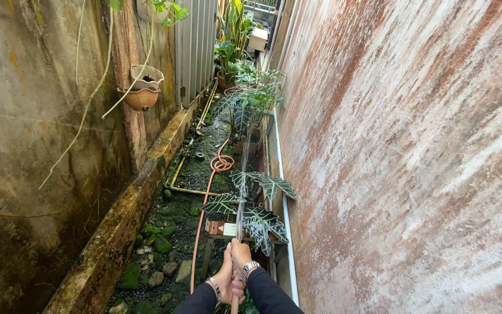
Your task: Watering various potted plants in a narrow outdoor alleyway using a hose.
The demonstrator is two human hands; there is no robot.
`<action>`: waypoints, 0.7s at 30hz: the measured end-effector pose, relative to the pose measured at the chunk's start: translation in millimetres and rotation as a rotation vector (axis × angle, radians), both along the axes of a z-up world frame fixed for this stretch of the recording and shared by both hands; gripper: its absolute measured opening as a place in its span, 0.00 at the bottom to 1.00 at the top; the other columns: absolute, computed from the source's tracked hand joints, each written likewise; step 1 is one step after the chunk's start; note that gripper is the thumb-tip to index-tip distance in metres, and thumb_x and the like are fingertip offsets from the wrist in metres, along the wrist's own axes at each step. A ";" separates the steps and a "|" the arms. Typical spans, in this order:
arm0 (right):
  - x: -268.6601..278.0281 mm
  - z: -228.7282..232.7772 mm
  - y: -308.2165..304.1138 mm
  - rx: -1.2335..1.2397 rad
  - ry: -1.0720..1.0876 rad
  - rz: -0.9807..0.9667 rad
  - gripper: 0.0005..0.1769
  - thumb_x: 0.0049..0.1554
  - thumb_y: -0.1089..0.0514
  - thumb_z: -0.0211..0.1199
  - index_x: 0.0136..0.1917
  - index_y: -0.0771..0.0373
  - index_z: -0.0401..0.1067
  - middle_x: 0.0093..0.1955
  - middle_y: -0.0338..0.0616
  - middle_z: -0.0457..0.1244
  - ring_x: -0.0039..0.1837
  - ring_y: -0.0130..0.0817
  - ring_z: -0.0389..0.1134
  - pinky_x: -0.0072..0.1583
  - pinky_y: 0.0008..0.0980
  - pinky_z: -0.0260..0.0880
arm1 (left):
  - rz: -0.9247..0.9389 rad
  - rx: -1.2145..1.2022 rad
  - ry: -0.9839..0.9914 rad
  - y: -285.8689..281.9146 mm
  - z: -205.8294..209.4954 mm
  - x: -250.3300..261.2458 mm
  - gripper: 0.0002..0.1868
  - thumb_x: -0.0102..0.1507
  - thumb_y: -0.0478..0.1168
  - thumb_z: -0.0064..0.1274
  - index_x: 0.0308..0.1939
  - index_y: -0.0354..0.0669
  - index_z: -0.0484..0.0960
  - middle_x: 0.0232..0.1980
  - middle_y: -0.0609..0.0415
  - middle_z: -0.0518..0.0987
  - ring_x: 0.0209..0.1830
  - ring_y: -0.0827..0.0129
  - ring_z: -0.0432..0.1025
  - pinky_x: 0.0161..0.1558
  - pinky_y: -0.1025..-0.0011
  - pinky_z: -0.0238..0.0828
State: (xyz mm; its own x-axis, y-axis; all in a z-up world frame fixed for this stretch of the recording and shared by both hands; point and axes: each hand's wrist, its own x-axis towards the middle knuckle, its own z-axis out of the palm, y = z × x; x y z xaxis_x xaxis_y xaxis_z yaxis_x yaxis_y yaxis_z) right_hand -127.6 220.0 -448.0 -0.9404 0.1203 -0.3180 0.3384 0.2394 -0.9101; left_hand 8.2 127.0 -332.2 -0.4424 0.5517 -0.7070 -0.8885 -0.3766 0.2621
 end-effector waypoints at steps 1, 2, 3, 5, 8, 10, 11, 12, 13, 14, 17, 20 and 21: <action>2.5 -1.4 -2.3 -0.026 -0.016 -0.005 0.28 0.55 0.44 0.54 0.34 0.74 0.75 0.31 0.53 0.68 0.34 0.41 0.67 0.40 0.45 0.65 | -0.006 0.034 0.002 -1.2 -7.4 -0.7 0.51 0.43 0.96 0.26 0.15 0.49 0.56 0.12 0.62 0.54 0.11 0.72 0.47 0.23 0.72 0.53; 5.1 -2.8 -4.4 -0.052 -0.033 -0.010 0.27 0.55 0.45 0.55 0.35 0.74 0.76 0.32 0.52 0.69 0.35 0.41 0.68 0.41 0.45 0.66 | -0.011 0.069 0.003 -2.2 -14.7 -1.1 0.51 0.43 0.97 0.27 0.15 0.50 0.57 0.12 0.62 0.54 0.10 0.73 0.48 0.21 0.73 0.51; 1.5 7.1 -7.4 -0.053 -0.039 -0.009 0.27 0.55 0.45 0.55 0.35 0.74 0.76 0.32 0.52 0.69 0.35 0.41 0.68 0.41 0.45 0.66 | -0.010 0.068 -0.002 -4.7 -13.5 -5.7 0.51 0.43 0.97 0.27 0.15 0.50 0.57 0.12 0.62 0.54 0.10 0.73 0.48 0.21 0.73 0.51; -13.0 33.0 -15.0 0.002 0.032 0.005 0.28 0.57 0.43 0.53 0.35 0.73 0.75 0.32 0.53 0.68 0.34 0.40 0.68 0.41 0.44 0.66 | 0.018 0.098 0.108 -10.8 -6.6 -20.8 0.52 0.45 0.97 0.29 0.17 0.49 0.61 0.13 0.63 0.56 0.11 0.73 0.50 0.24 0.72 0.56; -22.2 101.0 -26.3 -0.074 0.059 0.038 0.27 0.56 0.45 0.53 0.34 0.72 0.73 0.31 0.51 0.67 0.32 0.41 0.66 0.39 0.44 0.65 | 0.002 -0.005 0.239 -19.4 55.2 -25.9 0.49 0.43 0.95 0.25 0.16 0.51 0.57 0.13 0.62 0.55 0.12 0.70 0.50 0.32 0.62 0.64; -26.1 108.9 -27.2 -0.128 0.065 0.041 0.26 0.56 0.46 0.53 0.33 0.72 0.72 0.30 0.51 0.65 0.32 0.41 0.65 0.38 0.45 0.64 | -0.002 -0.001 0.238 -21.2 69.0 -29.8 0.49 0.44 0.95 0.25 0.16 0.52 0.58 0.13 0.62 0.55 0.11 0.71 0.50 0.33 0.62 0.64; -28.6 113.1 -26.9 -0.179 0.068 0.045 0.25 0.56 0.46 0.53 0.32 0.71 0.70 0.30 0.50 0.64 0.31 0.41 0.63 0.37 0.46 0.62 | -0.006 0.004 0.235 -21.4 75.9 -32.1 0.50 0.44 0.96 0.26 0.16 0.52 0.59 0.13 0.63 0.55 0.11 0.71 0.51 0.34 0.63 0.64; -25.4 112.9 -25.6 -0.178 0.072 0.045 0.25 0.56 0.46 0.53 0.32 0.71 0.70 0.30 0.50 0.64 0.31 0.41 0.63 0.37 0.46 0.62 | -0.006 0.006 0.240 -20.2 69.4 -32.0 0.50 0.44 0.96 0.26 0.16 0.52 0.59 0.13 0.63 0.55 0.11 0.71 0.51 0.34 0.63 0.64; -21.2 111.7 -25.2 -0.157 0.075 0.045 0.26 0.57 0.45 0.53 0.31 0.71 0.70 0.29 0.50 0.64 0.31 0.41 0.63 0.36 0.45 0.62 | -0.009 0.007 0.222 -19.8 62.3 -31.1 0.50 0.43 0.96 0.25 0.16 0.52 0.57 0.13 0.62 0.55 0.12 0.71 0.51 0.33 0.63 0.64; -17.5 110.4 -24.8 -0.137 0.079 0.045 0.27 0.57 0.44 0.53 0.31 0.70 0.70 0.29 0.49 0.64 0.30 0.41 0.63 0.36 0.45 0.62 | -0.012 0.009 0.204 -19.4 55.2 -30.6 0.50 0.43 0.97 0.25 0.15 0.52 0.55 0.13 0.61 0.55 0.12 0.70 0.51 0.32 0.64 0.63; -14.7 46.7 -14.9 0.018 0.118 0.056 0.28 0.56 0.42 0.53 0.30 0.68 0.73 0.27 0.49 0.66 0.31 0.40 0.67 0.38 0.42 0.65 | -0.017 0.028 0.123 -12.9 19.1 -14.5 0.52 0.42 0.97 0.25 0.16 0.50 0.57 0.13 0.62 0.55 0.11 0.72 0.50 0.28 0.67 0.61; 15.0 -2.7 -8.7 -0.061 -0.010 0.035 0.26 0.56 0.45 0.54 0.30 0.69 0.73 0.28 0.48 0.66 0.31 0.39 0.65 0.38 0.43 0.64 | 0.003 0.050 -0.011 -7.4 -30.4 3.0 0.52 0.44 0.97 0.28 0.17 0.49 0.58 0.13 0.62 0.55 0.11 0.73 0.49 0.21 0.73 0.52; 28.8 -10.0 -8.9 -0.060 -0.015 0.037 0.26 0.56 0.45 0.54 0.30 0.69 0.73 0.28 0.48 0.66 0.31 0.39 0.65 0.38 0.43 0.64 | 0.005 0.052 -0.016 -4.2 -50.8 5.1 0.52 0.44 0.97 0.28 0.17 0.49 0.58 0.13 0.62 0.55 0.11 0.73 0.49 0.21 0.73 0.52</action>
State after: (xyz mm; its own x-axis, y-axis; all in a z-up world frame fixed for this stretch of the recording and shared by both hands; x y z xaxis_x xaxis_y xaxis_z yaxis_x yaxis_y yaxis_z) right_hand -98.7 211.1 -458.0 -0.9390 0.0658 -0.3375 0.3438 0.1975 -0.9180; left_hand 13.3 122.7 -383.0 -0.4342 0.5856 -0.6844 -0.8904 -0.3940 0.2278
